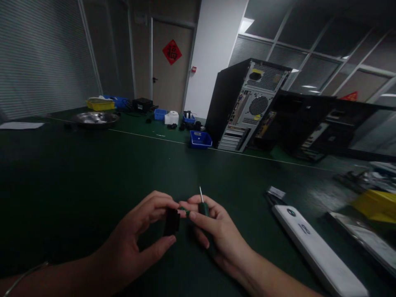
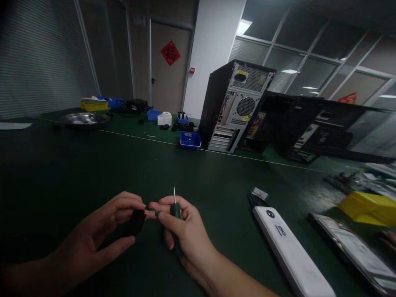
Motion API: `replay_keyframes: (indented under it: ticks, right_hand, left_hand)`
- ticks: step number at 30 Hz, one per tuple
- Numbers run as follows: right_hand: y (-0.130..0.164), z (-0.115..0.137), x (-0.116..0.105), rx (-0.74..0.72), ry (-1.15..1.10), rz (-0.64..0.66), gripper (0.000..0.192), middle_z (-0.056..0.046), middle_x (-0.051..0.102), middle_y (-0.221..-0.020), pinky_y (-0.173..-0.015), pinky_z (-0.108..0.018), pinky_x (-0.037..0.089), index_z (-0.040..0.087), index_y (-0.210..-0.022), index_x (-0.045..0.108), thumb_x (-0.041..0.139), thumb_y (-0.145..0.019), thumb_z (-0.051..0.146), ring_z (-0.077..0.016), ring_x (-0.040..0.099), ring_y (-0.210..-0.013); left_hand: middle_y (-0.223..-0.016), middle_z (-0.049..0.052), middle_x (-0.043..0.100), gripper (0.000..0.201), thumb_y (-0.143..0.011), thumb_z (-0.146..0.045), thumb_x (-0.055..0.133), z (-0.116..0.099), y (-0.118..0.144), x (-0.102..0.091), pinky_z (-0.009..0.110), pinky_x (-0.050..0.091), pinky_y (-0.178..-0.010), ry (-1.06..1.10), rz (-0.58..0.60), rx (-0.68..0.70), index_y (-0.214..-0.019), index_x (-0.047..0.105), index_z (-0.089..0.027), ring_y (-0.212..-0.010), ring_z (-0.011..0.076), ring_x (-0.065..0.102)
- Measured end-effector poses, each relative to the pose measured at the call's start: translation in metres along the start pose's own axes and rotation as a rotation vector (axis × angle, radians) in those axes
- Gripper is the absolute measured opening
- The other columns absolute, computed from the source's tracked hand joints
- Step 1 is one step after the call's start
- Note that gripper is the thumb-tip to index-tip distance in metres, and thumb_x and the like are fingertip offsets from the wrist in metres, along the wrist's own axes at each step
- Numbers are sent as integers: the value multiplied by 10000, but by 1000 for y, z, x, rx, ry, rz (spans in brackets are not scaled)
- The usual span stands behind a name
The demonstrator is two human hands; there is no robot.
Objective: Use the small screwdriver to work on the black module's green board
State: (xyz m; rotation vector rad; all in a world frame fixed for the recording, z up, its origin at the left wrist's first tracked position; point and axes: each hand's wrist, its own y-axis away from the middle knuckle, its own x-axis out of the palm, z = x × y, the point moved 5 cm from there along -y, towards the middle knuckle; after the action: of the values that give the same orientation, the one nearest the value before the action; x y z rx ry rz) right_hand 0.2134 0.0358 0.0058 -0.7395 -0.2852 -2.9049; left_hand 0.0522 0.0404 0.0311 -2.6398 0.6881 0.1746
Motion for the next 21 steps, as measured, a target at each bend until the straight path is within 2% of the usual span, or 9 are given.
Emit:
replay_keyframes:
  ticks: [3,5,7,8,11,13,17,19,21]
  right_hand:
    - [0,0,0,22,-29,31,271,-58,773,-920,-316,-113,256,165,-910,649,811,-692,162,-13,482,-365]
    - [1,1,-1,28,-45,52,289,-55,766,-937,-324,-110,274,172,-906,649,818,-672,153,-73,625,-517]
    - [1,2,0,30,-53,75,303,-46,755,-944,-335,-106,296,177,-907,655,823,-657,144,-125,690,-693]
    - [2,3,0,31,-53,87,302,-42,750,-947,-336,-104,301,178,-908,658,822,-656,140,-126,690,-709]
    - [2,3,2,22,-37,109,264,-23,743,-928,-325,-102,300,173,-900,666,805,-678,141,-56,609,-535]
    - [1,3,2,2,-11,108,247,-13,741,-908,-327,-101,319,173,-895,667,800,-688,150,-40,569,-491]
    - [-1,5,-3,-86,60,63,245,-16,728,-941,-365,-101,388,181,-892,661,805,-694,167,-84,633,-633]
    - [0,8,-5,-154,104,28,250,-12,714,-964,-378,-101,406,191,-893,656,808,-696,170,-105,651,-715]
    - [4,13,-5,-223,157,4,259,-5,701,-966,-382,-109,416,201,-908,656,809,-702,168,-112,648,-727]
  left_hand:
    - [-1153,40,594,314,-818,-187,655,4,2,-1,304,560,-932,22,-53,-56,-1112,590,-277,-1090,230,645]
    - [-1170,37,596,306,-812,-218,670,5,3,-1,296,562,-927,52,-74,-95,-1103,598,-279,-1115,242,637]
    - [-1176,27,604,301,-808,-239,678,5,4,-1,286,561,-925,77,-81,-124,-1096,606,-287,-1122,241,636]
    - [-1176,22,609,300,-807,-245,679,5,4,0,283,561,-924,87,-82,-134,-1095,609,-291,-1122,240,637]
    - [-1183,23,621,304,-793,-266,690,3,6,2,304,559,-934,95,-90,-148,-1089,621,-288,-1102,249,652]
    - [-1204,29,625,315,-771,-306,711,4,7,2,327,556,-947,73,-107,-174,-1076,632,-289,-1103,266,655]
    - [-1261,20,633,445,-726,-398,749,19,6,-2,356,495,-1017,40,-140,-292,-1138,598,-324,-1212,288,591]
    - [-1211,11,681,539,-720,-412,756,30,3,-3,351,486,-1009,83,-117,-371,-1210,545,-335,-1228,276,581]
    - [-1121,-18,733,546,-714,-379,766,38,-1,-2,319,515,-957,117,-87,-446,-1212,547,-329,-1209,265,597]
